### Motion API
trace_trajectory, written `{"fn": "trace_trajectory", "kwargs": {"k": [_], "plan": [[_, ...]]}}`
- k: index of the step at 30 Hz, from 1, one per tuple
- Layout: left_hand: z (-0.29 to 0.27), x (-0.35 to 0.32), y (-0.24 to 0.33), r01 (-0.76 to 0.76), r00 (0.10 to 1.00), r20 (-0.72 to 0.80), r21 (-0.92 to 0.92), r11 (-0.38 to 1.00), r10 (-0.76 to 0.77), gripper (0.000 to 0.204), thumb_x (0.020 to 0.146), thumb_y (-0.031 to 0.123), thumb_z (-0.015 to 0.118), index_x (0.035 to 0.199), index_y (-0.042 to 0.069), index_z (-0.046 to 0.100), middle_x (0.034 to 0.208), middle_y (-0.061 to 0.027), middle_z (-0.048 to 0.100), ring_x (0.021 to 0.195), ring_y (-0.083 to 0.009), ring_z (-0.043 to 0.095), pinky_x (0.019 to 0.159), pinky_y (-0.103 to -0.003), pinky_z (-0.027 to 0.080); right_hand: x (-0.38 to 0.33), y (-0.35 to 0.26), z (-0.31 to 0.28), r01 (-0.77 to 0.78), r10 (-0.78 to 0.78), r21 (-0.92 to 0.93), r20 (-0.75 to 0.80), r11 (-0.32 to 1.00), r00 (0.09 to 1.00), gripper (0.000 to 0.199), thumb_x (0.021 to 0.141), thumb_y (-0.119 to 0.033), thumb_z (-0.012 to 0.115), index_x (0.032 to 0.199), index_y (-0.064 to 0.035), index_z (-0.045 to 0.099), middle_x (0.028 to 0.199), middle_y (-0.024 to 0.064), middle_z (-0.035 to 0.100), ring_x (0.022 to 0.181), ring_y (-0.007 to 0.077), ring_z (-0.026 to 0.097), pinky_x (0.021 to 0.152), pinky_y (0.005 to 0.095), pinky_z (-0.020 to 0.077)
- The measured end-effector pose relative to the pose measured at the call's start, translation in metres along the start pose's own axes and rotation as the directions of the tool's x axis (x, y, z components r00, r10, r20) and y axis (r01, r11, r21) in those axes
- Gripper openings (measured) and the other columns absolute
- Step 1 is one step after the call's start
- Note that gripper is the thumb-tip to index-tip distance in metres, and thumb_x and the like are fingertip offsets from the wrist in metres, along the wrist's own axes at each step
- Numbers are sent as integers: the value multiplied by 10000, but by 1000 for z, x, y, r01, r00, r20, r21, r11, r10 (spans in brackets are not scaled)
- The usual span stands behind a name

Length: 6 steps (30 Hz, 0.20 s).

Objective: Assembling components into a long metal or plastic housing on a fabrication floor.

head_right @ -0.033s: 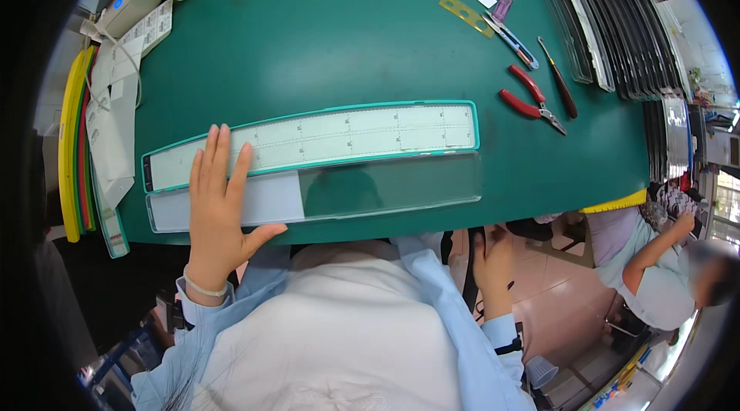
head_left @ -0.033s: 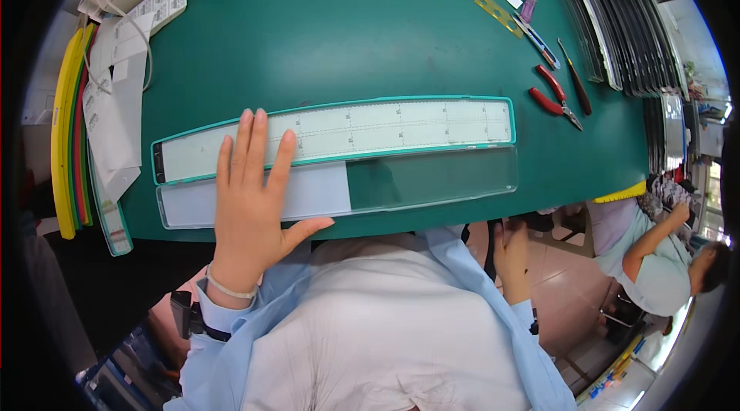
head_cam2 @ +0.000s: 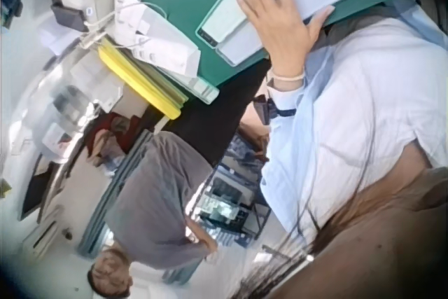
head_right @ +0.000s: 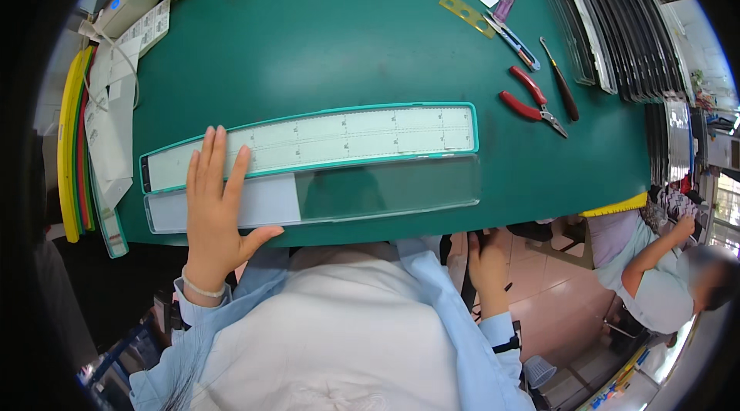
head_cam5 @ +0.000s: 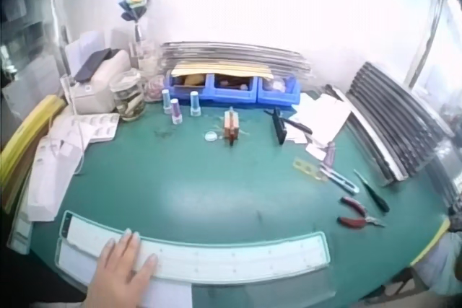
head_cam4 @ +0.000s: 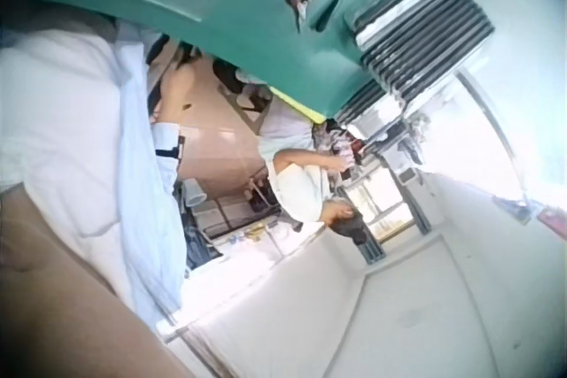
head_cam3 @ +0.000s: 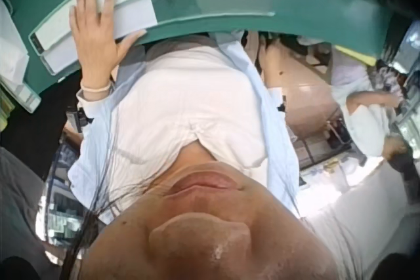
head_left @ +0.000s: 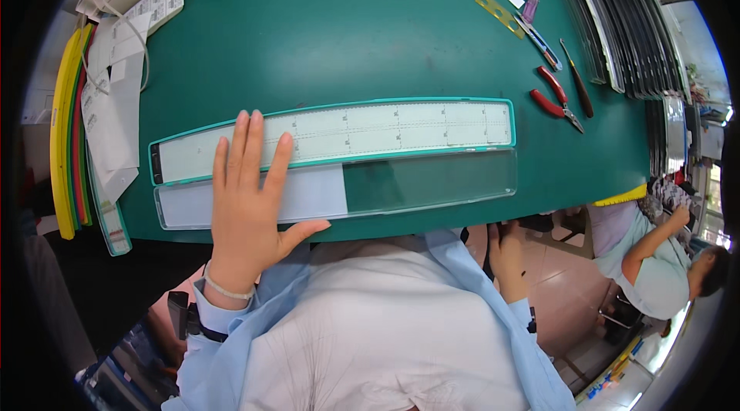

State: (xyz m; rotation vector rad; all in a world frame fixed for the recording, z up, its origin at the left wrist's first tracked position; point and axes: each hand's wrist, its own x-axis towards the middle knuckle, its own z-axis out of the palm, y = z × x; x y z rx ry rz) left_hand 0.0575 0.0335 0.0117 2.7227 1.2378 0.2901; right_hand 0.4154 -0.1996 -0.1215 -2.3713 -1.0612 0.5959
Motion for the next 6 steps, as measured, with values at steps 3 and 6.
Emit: {"fn": "trace_trajectory", "kwargs": {"k": [3, 6], "plan": [[1, -3, 0, 17, 999, 38, 41, 999, -19, 917, 780, 679, 553, 1396, 13, 416, 1475, -260, 323, 1373, -448, 286, 1103, -544, 214, 10, 35, 15, -87, 72, 55, 226, 995, 971, 456, 900, -245, 586, 1258, 12, 473, 1078, 272, 613, 942, 423, 609, 806, 489, 476], [6, 2, -1, 9, 999, 41, 44, 999, -11, 900, 809, 693, 507, 1365, -12, 448, 1434, -266, 385, 1339, -455, 346, 1090, -542, 245, -66, 143, -2, 184, -70, -316, 342, 931, 937, 599, 884, -269, 608, 1389, -68, 355, 1179, 284, 587, 1003, 431, 607, 833, 476, 490]]}}
